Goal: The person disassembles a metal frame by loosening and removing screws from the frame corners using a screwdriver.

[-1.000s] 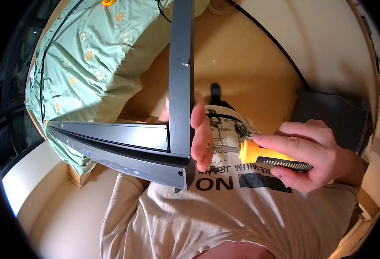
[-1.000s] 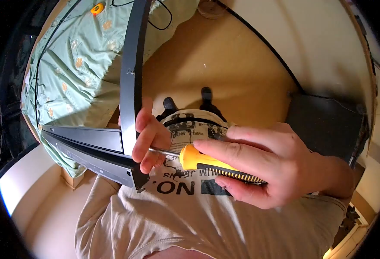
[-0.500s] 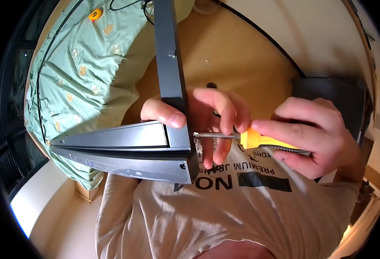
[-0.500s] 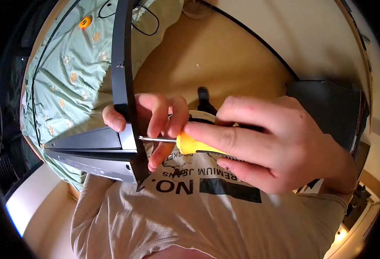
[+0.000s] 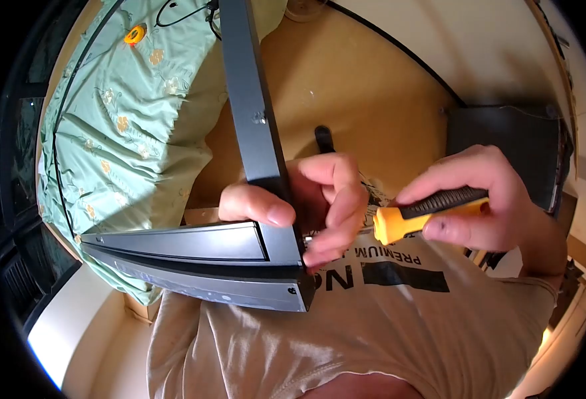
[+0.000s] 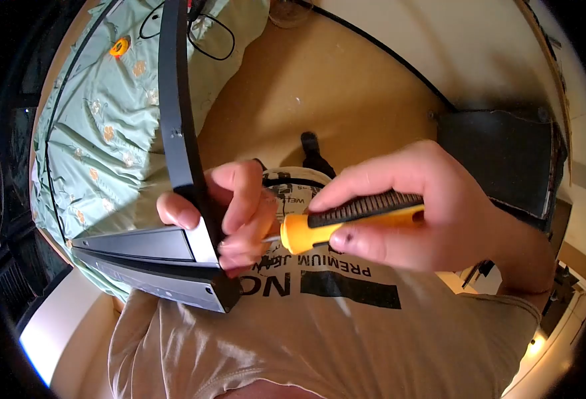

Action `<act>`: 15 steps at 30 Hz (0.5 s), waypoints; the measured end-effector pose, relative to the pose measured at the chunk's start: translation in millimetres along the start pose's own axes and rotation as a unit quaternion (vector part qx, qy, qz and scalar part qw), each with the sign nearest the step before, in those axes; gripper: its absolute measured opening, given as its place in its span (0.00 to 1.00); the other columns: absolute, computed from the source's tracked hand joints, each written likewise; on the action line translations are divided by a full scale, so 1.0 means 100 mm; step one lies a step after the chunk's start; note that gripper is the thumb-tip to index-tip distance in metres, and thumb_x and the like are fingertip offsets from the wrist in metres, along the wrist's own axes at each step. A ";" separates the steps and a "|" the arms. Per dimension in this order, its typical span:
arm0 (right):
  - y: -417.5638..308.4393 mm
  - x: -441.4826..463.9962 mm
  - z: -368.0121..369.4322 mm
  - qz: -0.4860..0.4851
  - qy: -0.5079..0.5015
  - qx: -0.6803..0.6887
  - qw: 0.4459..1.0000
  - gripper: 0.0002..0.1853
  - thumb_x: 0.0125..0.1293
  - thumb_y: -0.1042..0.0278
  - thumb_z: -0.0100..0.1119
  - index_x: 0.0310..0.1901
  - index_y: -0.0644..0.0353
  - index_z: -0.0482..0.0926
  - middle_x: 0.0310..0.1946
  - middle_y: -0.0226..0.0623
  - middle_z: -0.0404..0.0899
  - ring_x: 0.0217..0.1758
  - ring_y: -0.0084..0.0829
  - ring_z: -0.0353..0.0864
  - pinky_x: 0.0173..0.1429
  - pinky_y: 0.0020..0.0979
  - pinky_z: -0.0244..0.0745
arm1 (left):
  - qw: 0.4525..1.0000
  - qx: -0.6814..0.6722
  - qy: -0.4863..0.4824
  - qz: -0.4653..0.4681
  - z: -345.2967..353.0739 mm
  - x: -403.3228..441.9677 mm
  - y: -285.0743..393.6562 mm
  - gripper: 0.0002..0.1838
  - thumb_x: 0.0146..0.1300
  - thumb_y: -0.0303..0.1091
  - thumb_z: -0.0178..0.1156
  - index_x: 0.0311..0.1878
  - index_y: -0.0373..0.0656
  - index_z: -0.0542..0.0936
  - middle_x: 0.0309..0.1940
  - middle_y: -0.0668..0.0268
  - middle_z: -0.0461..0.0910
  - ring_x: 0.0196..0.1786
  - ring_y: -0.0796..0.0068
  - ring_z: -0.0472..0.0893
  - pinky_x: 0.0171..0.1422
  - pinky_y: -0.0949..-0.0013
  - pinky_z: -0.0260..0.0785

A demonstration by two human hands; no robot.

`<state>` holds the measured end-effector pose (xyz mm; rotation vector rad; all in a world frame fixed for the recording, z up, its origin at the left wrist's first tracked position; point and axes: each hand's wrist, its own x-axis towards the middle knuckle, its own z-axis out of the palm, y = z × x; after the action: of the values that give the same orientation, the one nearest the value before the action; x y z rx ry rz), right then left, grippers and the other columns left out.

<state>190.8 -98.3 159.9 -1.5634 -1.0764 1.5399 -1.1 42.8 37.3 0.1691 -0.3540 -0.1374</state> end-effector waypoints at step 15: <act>0.06 0.14 0.10 -0.489 -0.010 -0.570 0.660 0.16 0.52 0.69 0.64 0.45 0.61 0.85 0.29 0.29 0.74 0.22 0.15 0.73 0.19 0.19 0.63 | 0.996 -0.029 0.071 0.042 0.08 -0.19 -0.05 0.20 0.56 0.41 0.55 0.44 0.33 0.67 0.27 0.52 0.76 0.32 0.59 0.81 0.44 0.63 0.72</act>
<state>180.8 -89.2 147.6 -1.0915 -2.5833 -0.0173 -22.6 40.2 37.7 0.1054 -0.2139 -0.0528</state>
